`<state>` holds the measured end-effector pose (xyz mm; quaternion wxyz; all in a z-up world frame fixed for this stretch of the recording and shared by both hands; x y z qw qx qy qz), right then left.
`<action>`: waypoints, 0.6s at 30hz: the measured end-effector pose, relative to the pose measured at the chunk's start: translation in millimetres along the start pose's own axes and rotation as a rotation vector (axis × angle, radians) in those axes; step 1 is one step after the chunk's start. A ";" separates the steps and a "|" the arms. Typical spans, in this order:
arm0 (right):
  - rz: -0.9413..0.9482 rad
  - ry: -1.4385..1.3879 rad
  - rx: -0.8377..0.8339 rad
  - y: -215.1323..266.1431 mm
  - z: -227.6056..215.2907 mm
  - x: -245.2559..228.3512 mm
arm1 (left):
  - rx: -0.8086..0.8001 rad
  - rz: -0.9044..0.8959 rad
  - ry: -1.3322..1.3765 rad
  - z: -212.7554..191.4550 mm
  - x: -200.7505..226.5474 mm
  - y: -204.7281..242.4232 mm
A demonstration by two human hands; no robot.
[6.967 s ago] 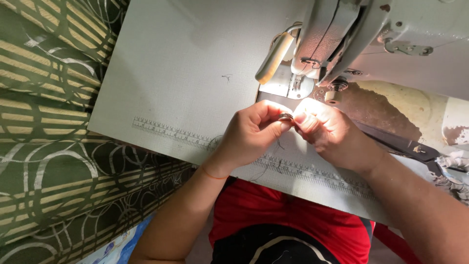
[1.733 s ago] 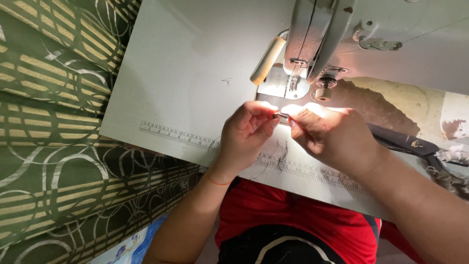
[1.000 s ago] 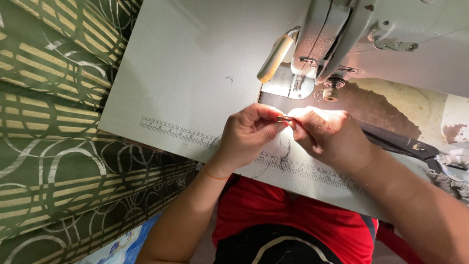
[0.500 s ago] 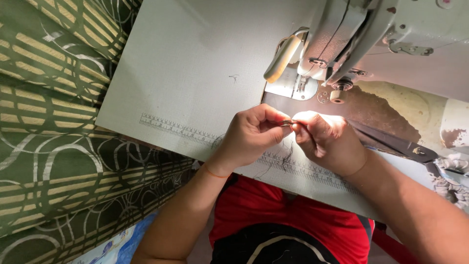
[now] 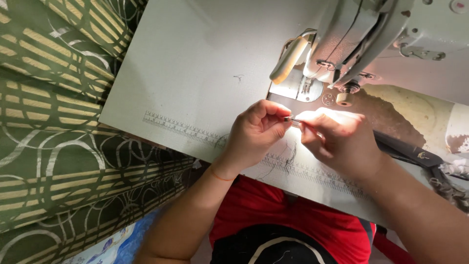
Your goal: Threading an industrial sewing machine and trimming thread with snips.
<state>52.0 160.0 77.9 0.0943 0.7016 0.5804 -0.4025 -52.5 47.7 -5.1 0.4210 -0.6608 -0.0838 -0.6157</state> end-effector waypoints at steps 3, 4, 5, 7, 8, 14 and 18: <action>0.029 0.024 -0.022 -0.5 -0.8 -1.5 | -0.015 0.020 -0.044 0.5 2.7 0.0; 0.031 0.023 -0.021 -1.0 -1.2 -3.0 | -0.017 0.018 -0.044 1.8 6.6 -0.8; 0.034 0.034 -0.023 -2.0 -1.3 -4.4 | -0.002 0.021 -0.048 1.8 10.9 -2.1; 0.037 0.045 -0.025 -2.4 -1.8 -4.2 | 0.012 0.023 -0.052 1.5 17.1 -4.0; 0.047 0.061 -0.033 -1.9 -1.3 -1.7 | 0.013 0.024 -0.059 1.0 18.9 -4.6; 0.138 0.136 -0.044 1.3 3.5 6.8 | 0.011 0.060 -0.182 -0.2 29.1 -8.4; 0.157 0.140 -0.049 1.7 4.9 12.4 | 0.005 -0.036 -0.076 1.4 16.8 -5.9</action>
Point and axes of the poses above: each hand's wrist, its own y-axis away from the middle knuckle, its own z-axis out of the palm, x = y × z, the point moved 8 cm from there along -y, towards the middle knuckle, and after that the axes turned 14 degrees about z, right-handed, at the moved point
